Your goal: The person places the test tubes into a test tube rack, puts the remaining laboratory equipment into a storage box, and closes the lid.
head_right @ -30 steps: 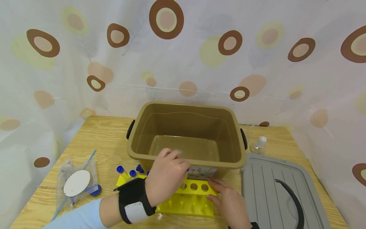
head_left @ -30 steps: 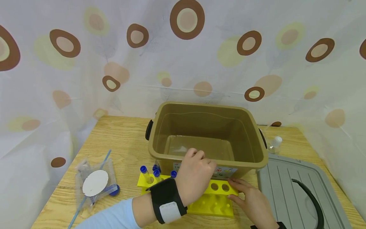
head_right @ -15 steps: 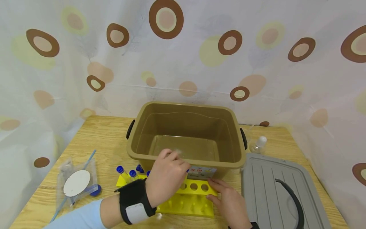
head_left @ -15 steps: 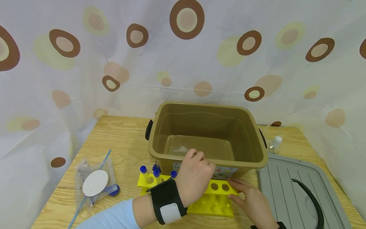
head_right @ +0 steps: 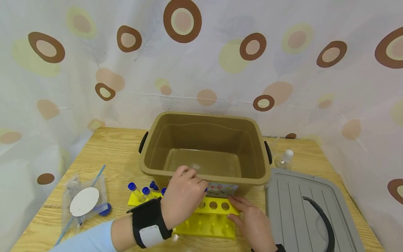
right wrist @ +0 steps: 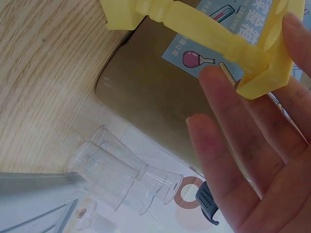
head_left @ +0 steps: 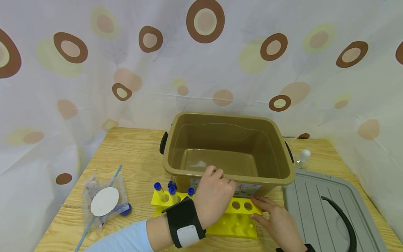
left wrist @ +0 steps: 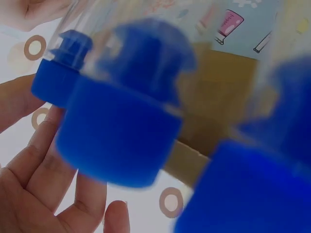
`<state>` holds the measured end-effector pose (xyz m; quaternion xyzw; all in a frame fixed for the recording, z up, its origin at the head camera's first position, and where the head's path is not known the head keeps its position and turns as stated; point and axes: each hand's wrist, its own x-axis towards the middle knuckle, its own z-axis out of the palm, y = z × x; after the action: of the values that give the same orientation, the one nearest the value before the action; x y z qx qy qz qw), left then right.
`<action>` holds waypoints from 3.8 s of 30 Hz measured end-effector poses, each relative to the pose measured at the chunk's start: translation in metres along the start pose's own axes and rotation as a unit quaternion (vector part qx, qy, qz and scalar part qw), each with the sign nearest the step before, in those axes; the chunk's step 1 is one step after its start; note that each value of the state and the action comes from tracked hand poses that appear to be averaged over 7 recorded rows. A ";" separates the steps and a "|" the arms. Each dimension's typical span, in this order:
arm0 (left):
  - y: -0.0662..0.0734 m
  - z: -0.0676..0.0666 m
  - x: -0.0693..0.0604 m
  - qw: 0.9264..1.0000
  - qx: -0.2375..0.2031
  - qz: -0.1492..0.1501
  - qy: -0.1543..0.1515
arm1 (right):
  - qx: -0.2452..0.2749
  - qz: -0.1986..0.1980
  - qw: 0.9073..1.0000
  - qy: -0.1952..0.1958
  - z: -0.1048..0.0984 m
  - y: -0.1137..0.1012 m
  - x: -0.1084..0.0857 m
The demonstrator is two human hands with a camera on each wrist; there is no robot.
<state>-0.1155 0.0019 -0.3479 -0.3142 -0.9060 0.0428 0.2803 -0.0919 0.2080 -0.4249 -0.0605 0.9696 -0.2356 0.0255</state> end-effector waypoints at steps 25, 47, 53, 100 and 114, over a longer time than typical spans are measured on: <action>0.002 0.002 -0.009 0.999 0.031 0.015 -0.001 | 0.001 0.000 1.000 0.000 0.000 0.000 0.000; -0.139 0.083 -0.022 0.848 -0.370 -0.327 -0.192 | -0.054 0.047 0.997 -0.033 -0.018 0.048 -0.024; -0.126 0.126 -0.018 0.808 -0.371 -0.313 -0.334 | -0.048 0.063 0.996 -0.042 -0.021 0.045 -0.022; -0.166 0.076 -0.042 0.847 -0.319 -0.397 -0.153 | -0.044 0.040 0.998 0.023 -0.018 0.039 -0.029; -0.173 0.037 -0.036 0.851 -0.337 -0.398 -0.063 | -0.040 0.043 0.998 0.021 -0.018 0.042 -0.032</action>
<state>-0.2067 -0.1542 -0.3524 0.0015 -0.9282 -0.3604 0.0928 -0.0659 0.2575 -0.4271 -0.0146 0.9804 -0.1963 0.0128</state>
